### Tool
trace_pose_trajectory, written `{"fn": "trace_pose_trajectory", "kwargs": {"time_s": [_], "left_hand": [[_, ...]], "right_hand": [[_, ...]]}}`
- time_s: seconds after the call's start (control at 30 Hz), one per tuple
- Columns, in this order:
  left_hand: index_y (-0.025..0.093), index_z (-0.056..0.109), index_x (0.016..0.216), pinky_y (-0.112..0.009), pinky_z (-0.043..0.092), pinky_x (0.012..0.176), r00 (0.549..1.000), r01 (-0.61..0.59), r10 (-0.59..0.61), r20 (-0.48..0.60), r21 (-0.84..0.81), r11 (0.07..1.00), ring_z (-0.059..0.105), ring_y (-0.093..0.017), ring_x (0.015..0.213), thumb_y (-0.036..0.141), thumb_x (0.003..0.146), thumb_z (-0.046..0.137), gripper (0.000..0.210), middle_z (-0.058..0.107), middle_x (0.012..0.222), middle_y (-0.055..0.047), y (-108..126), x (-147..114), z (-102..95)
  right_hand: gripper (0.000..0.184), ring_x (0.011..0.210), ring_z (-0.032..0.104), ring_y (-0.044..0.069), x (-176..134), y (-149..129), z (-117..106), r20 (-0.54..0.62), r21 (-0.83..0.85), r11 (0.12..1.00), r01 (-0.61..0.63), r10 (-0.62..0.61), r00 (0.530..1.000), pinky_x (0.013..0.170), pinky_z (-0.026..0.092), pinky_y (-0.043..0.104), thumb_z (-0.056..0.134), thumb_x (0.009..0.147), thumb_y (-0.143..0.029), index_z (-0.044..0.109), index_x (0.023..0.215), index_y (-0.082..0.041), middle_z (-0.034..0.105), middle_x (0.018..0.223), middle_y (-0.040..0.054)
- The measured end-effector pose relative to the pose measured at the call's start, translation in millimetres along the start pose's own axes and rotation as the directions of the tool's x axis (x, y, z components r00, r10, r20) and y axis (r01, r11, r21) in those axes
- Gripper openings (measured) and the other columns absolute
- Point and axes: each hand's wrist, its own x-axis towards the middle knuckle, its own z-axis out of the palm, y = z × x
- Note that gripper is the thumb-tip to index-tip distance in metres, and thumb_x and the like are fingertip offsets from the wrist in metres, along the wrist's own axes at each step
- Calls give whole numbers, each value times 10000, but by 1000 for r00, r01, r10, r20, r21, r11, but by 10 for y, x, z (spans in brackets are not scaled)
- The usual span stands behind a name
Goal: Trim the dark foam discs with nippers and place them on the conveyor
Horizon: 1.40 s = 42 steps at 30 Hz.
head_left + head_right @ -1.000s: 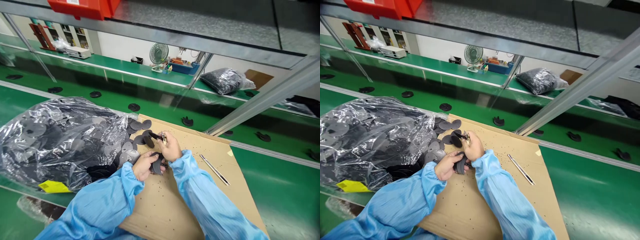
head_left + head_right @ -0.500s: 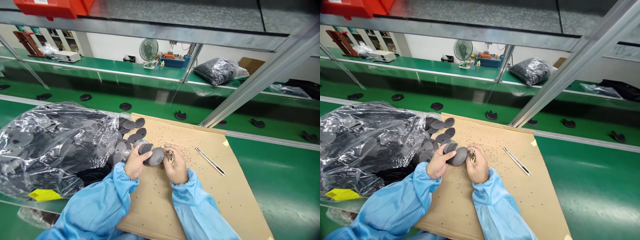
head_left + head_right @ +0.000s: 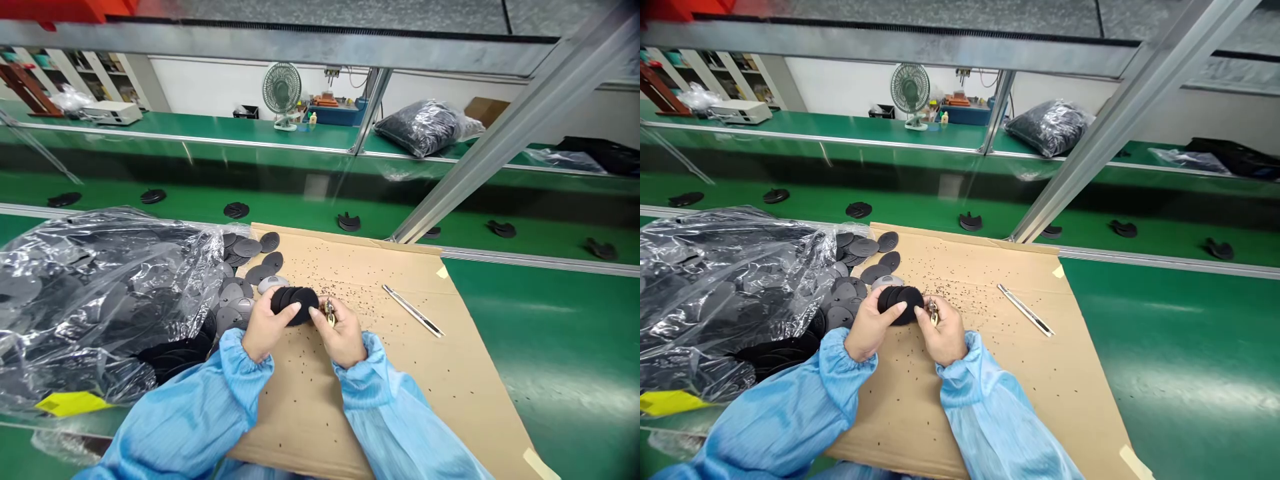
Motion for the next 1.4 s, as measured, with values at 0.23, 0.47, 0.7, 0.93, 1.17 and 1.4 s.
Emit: {"fn": "trace_pose_trajectory", "kwargs": {"time_s": [0.23,0.47,0.7,0.93,1.17,1.4], "left_hand": [[148,645,977,-344,488,881,995,55,-52,91,-37,998,631,-213,926,305,665,761,367,688,977,-70,24,-9,-8],[147,655,884,-295,488,776,995,56,-58,81,20,998,616,-177,803,286,634,779,312,677,842,-36,43,16,-49],[150,651,845,-273,468,738,987,55,-57,150,20,998,578,-153,746,300,648,776,277,643,776,-22,16,12,-79],[152,664,842,-289,456,768,970,34,-37,241,14,999,574,-173,792,309,665,763,256,651,834,-52,52,-12,-56],[150,671,813,-285,457,738,969,29,-42,245,59,998,573,-174,773,284,640,773,241,648,816,-55,74,-10,-50],[144,667,760,-275,464,694,967,68,-75,245,37,997,569,-158,722,256,598,799,237,644,763,-43,31,-2,-92]], "right_hand": [[184,600,515,145,7,11,-21,-8,-79,997,4,-4,1000,597,431,264,561,854,-377,584,855,-195,577,673,-5],[197,638,536,162,8,30,-13,5,-127,992,5,-5,1000,618,455,282,574,846,-401,582,856,-204,589,703,8],[282,726,597,180,35,-1,-58,64,142,987,-79,70,995,690,510,315,680,770,-395,604,962,-203,638,817,28],[335,720,603,186,48,-57,-82,65,221,970,-105,93,994,682,518,328,768,668,-396,604,893,-210,640,792,25],[305,590,496,138,28,-60,-72,58,243,961,-133,122,991,561,435,268,773,655,-380,542,753,-207,549,668,-16],[297,564,435,120,25,-89,-69,75,213,971,-104,90,993,535,381,246,740,675,-357,484,691,-207,501,634,-34]]}}
